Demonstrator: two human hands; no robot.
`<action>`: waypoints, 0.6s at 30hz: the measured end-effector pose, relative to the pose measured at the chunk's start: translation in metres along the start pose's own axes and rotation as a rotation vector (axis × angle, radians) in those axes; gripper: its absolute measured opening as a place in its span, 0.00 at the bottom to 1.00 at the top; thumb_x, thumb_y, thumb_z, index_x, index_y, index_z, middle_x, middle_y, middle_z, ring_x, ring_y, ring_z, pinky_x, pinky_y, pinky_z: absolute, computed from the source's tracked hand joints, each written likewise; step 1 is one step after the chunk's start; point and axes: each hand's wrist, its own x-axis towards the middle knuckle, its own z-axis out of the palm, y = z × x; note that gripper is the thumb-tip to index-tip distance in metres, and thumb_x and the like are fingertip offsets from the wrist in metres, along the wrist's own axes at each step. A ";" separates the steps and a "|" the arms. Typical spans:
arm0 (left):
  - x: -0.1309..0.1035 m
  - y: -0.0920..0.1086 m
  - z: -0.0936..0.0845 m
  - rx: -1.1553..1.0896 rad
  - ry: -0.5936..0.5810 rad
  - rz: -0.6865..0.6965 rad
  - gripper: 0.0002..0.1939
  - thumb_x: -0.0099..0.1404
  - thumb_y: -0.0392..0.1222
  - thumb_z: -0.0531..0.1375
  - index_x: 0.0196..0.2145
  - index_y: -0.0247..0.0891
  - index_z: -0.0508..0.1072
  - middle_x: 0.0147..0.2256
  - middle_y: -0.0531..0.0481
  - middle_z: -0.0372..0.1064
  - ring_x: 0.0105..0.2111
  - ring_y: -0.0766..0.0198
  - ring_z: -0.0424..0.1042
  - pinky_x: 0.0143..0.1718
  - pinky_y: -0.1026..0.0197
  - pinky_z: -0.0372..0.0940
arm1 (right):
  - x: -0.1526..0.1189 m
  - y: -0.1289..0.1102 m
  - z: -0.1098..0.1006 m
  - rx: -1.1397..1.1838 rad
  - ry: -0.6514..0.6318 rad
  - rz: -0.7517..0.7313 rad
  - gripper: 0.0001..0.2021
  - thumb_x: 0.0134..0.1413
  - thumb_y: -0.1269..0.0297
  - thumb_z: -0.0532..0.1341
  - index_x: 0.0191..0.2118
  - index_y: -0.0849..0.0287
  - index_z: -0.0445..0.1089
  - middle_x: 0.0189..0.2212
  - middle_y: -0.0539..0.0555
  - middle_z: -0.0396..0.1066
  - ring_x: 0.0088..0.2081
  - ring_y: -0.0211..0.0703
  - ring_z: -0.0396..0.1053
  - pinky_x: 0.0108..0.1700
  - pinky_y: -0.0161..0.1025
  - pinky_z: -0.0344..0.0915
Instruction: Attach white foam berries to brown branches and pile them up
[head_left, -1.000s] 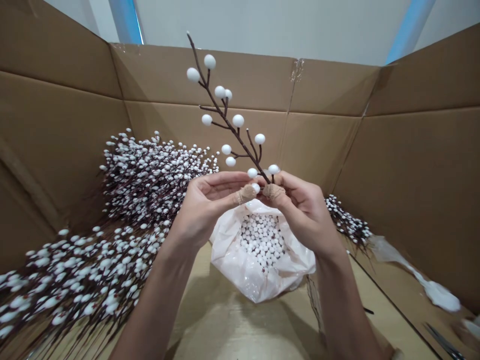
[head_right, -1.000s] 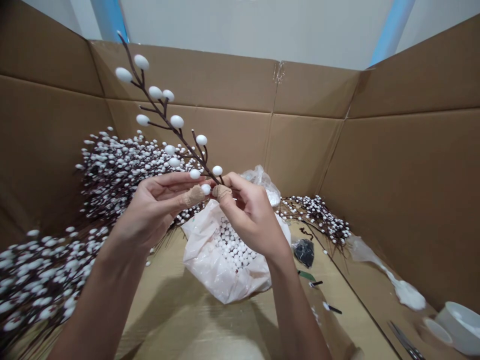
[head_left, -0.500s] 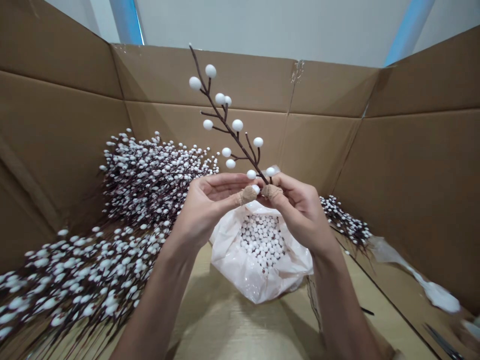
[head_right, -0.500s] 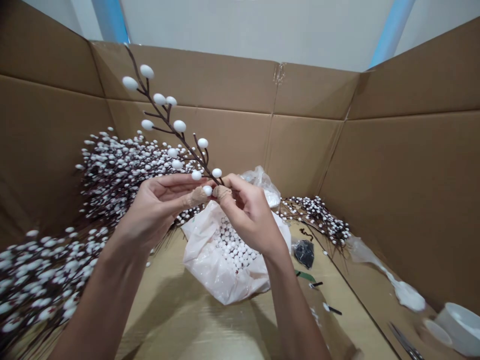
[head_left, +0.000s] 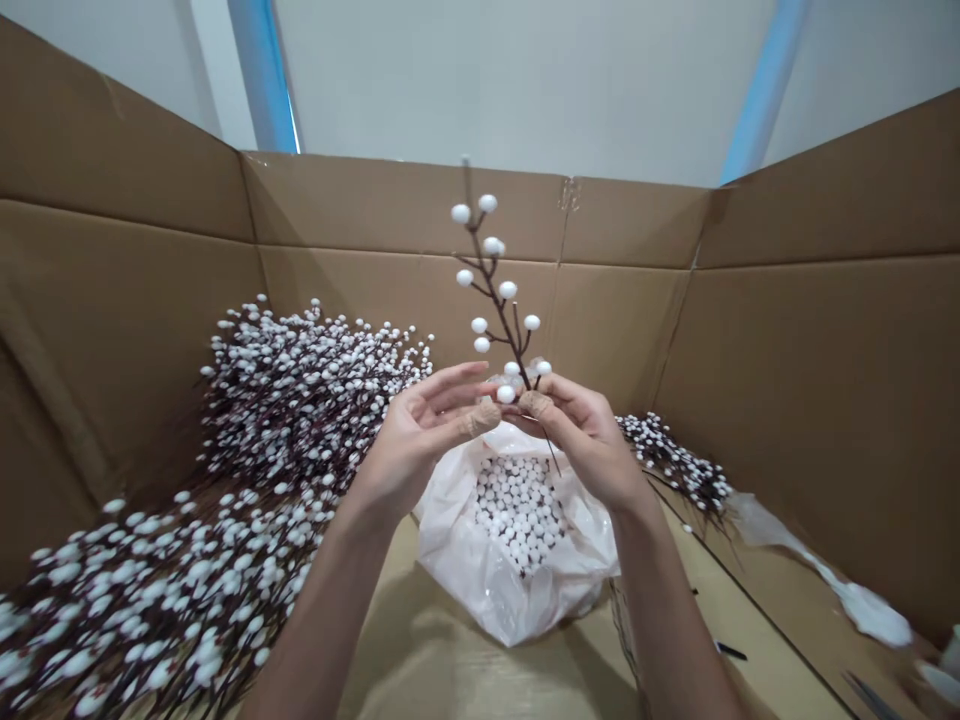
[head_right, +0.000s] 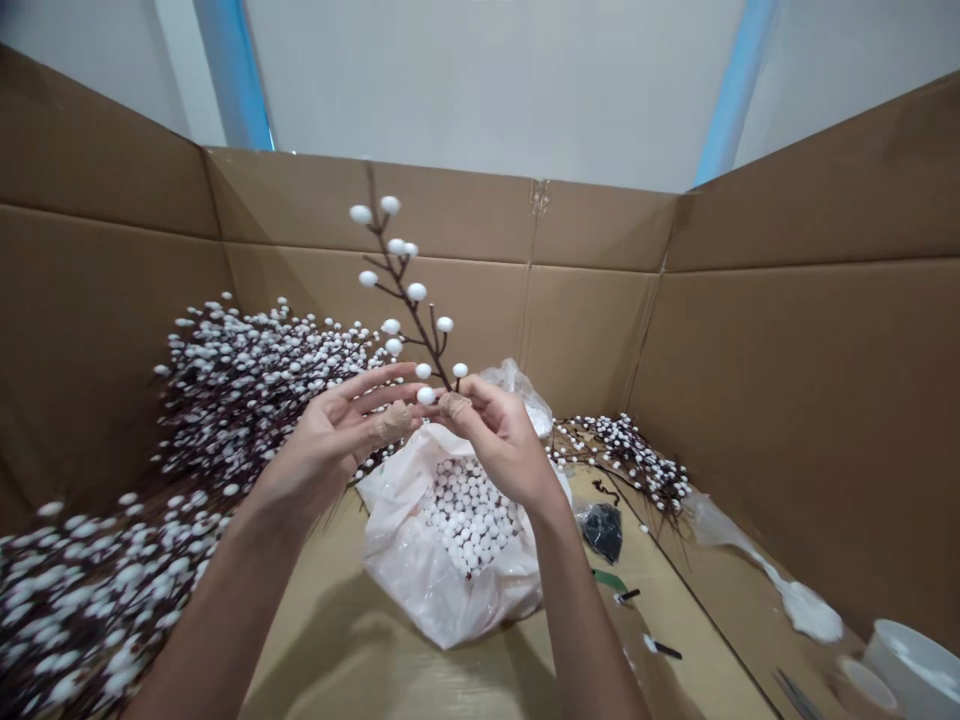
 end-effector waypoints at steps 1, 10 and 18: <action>0.000 0.001 -0.001 0.010 0.012 -0.009 0.23 0.48 0.34 0.70 0.44 0.37 0.75 0.40 0.43 0.76 0.38 0.59 0.76 0.39 0.61 0.70 | 0.000 0.000 -0.002 0.019 0.025 -0.001 0.06 0.54 0.62 0.61 0.31 0.59 0.69 0.33 0.52 0.71 0.39 0.38 0.71 0.49 0.43 0.67; 0.000 -0.014 0.007 0.504 -0.234 -0.118 0.17 0.51 0.41 0.67 0.39 0.35 0.77 0.38 0.41 0.76 0.38 0.56 0.75 0.37 0.60 0.70 | 0.002 0.001 -0.013 0.017 0.316 0.007 0.10 0.39 0.58 0.70 0.25 0.59 0.74 0.29 0.54 0.76 0.34 0.42 0.72 0.44 0.44 0.67; -0.003 -0.028 0.016 0.859 -0.185 0.073 0.12 0.60 0.43 0.56 0.26 0.35 0.76 0.25 0.49 0.74 0.28 0.61 0.72 0.30 0.62 0.64 | -0.002 -0.002 -0.006 -0.293 0.261 -0.028 0.10 0.43 0.58 0.67 0.23 0.58 0.71 0.24 0.50 0.71 0.30 0.41 0.69 0.37 0.42 0.65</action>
